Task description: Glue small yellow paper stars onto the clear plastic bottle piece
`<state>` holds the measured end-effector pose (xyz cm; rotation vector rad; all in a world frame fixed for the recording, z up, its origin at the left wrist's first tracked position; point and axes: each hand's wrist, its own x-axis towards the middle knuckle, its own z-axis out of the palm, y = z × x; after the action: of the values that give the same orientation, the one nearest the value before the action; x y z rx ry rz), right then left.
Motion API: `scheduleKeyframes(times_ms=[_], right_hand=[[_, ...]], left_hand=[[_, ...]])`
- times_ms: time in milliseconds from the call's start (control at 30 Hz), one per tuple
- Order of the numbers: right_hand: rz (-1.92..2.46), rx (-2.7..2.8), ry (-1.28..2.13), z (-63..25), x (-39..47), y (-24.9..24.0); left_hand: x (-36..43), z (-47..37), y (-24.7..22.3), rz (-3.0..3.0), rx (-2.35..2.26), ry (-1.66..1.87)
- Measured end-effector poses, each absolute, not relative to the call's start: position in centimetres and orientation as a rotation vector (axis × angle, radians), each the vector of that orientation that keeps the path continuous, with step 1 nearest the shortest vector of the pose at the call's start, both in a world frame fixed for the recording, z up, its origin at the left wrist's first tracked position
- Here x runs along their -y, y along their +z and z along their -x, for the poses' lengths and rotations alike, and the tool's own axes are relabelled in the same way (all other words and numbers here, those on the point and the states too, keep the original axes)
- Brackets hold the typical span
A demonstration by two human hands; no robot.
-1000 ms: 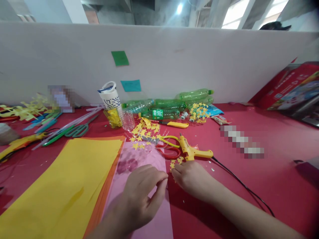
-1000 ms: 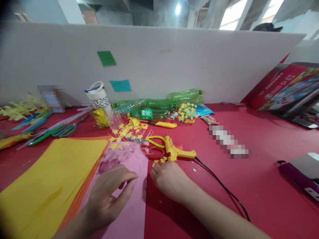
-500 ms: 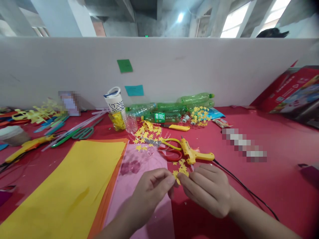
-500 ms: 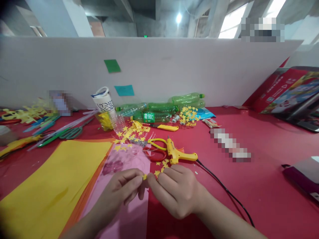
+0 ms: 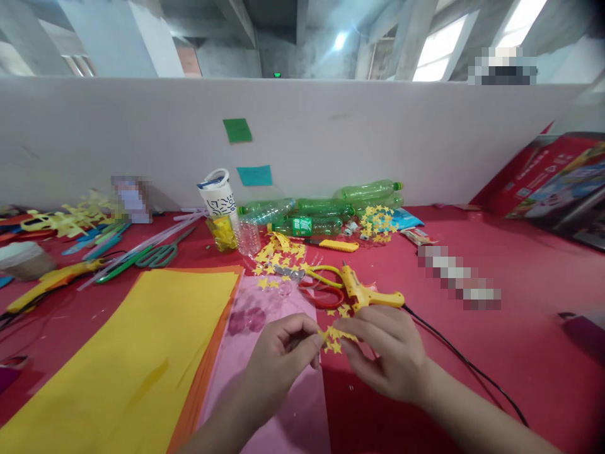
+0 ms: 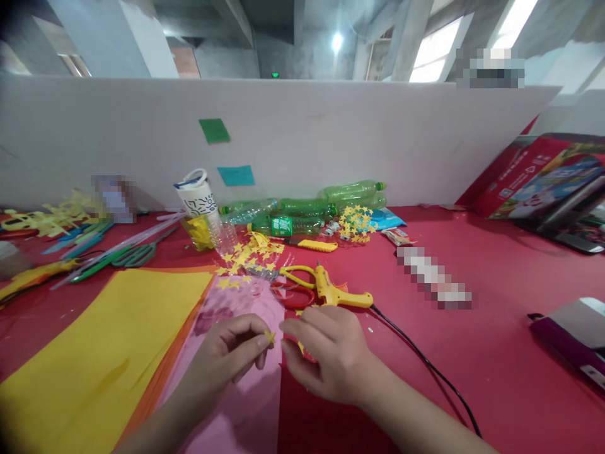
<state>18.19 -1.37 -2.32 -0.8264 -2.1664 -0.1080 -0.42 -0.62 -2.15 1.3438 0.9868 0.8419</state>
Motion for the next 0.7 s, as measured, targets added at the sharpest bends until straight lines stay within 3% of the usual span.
scheduleKeyframes(times_ms=[133, 267, 500, 633, 700], right_hand=[[1.004, 2.049, 0.488, -17.3, 1.3, -2.1], [1.038, 1.934, 0.631, -16.5, 1.5, -2.4], [1.088, 2.006, 0.610, -17.4, 1.0, -2.1], [1.636, 2.278, 0.145, -21.0, -1.6, -2.3], [1.786, 2.277, 0.072, -22.6, -2.8, -3.2]], left_hand=[[0.9, 0.3, -2.2, -1.518, -1.011, 0.842], [1.0, 0.2, -2.3, -1.489, -0.994, 0.815], [0.8, 0.1, -2.3, -1.355, -0.987, 0.856], [0.7, 0.7, -2.5, -1.452, -1.033, 0.954], [0.4, 1.0, -2.7, -1.472, -1.029, 0.978]])
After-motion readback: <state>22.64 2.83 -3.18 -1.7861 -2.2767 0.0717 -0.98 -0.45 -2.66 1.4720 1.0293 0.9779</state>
